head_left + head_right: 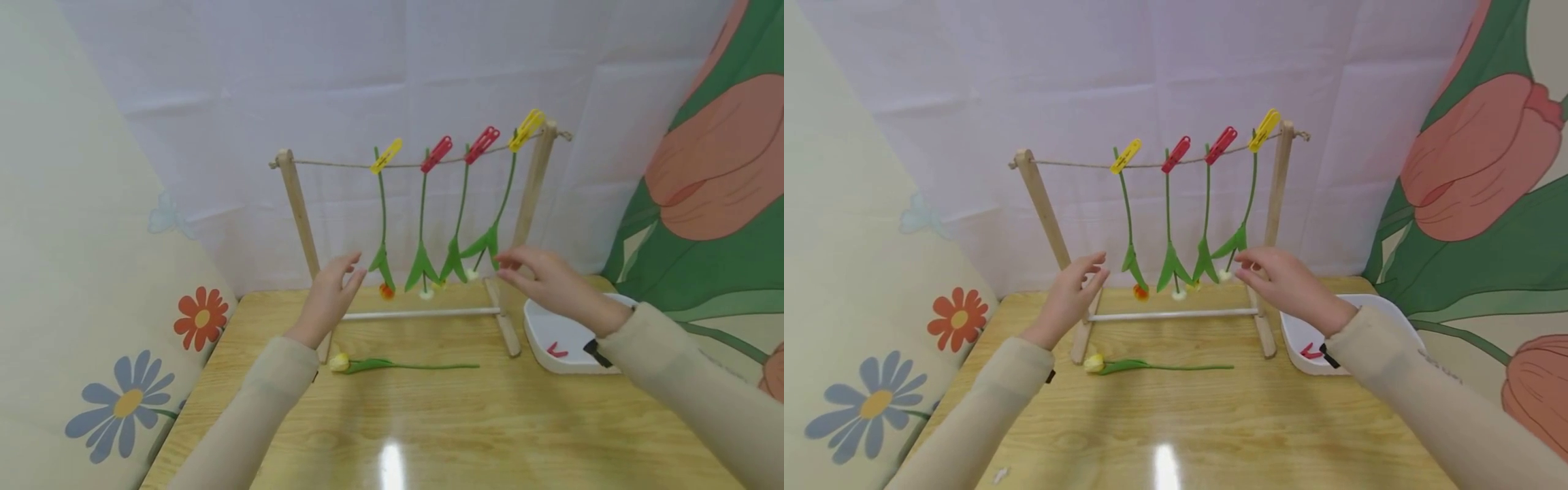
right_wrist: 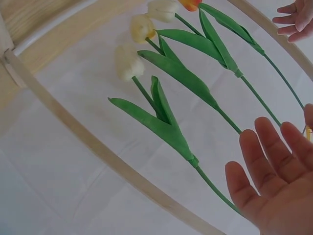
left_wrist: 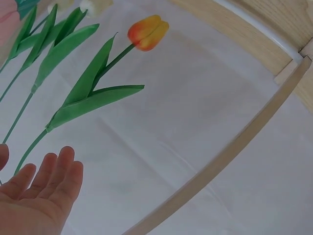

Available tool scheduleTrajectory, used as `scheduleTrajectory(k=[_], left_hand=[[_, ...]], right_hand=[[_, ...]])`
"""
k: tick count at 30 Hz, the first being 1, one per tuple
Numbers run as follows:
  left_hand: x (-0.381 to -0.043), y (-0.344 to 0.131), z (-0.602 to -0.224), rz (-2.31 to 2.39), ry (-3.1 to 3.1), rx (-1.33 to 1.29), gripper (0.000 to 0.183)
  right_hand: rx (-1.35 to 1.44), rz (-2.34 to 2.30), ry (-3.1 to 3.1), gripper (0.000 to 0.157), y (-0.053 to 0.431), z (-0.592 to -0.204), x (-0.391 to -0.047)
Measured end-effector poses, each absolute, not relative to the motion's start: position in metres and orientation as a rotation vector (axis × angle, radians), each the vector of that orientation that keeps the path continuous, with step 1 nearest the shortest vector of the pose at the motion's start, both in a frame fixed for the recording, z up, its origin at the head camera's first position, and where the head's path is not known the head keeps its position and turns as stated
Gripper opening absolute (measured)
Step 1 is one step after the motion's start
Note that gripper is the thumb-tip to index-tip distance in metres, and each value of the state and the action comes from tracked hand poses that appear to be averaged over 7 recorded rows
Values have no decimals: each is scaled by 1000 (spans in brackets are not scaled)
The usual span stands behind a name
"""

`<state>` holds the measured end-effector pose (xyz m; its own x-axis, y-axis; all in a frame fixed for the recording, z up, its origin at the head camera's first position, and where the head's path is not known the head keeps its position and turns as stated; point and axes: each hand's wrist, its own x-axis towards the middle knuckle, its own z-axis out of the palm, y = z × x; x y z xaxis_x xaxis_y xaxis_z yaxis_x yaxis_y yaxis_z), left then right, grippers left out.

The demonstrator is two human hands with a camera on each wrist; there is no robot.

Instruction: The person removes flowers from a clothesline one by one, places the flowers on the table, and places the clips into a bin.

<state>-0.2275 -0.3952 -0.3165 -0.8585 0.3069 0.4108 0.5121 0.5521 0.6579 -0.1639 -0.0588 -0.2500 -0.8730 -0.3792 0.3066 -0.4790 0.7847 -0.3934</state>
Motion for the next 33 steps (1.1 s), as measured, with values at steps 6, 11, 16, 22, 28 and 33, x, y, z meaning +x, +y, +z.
scheduleTrajectory(k=[6, 11, 16, 22, 28, 33], left_hand=[[-229, -393, -312, -1206, -2529, -697, 42], [-229, -391, -308, -1234, -2525, -713, 43], [-231, -388, -304, -1226, -2523, -725, 44], [-233, -384, -298, -1231, -2565, -711, 46], [-235, -380, -293, -1253, -2574, -687, 48], [-240, -376, -290, -1246, -2550, -668, 47]], right_hand=[[685, 705, -2742, 24, -62, -246, -164], [700, 714, -2726, 25, -65, -242, -166], [685, 708, -2757, 28, -69, -239, -167], [688, 685, -2763, 29, -72, -237, -169], [740, 660, -2704, 26, -76, -233, -172], [755, 641, -2680, 27, -80, -229, -174]])
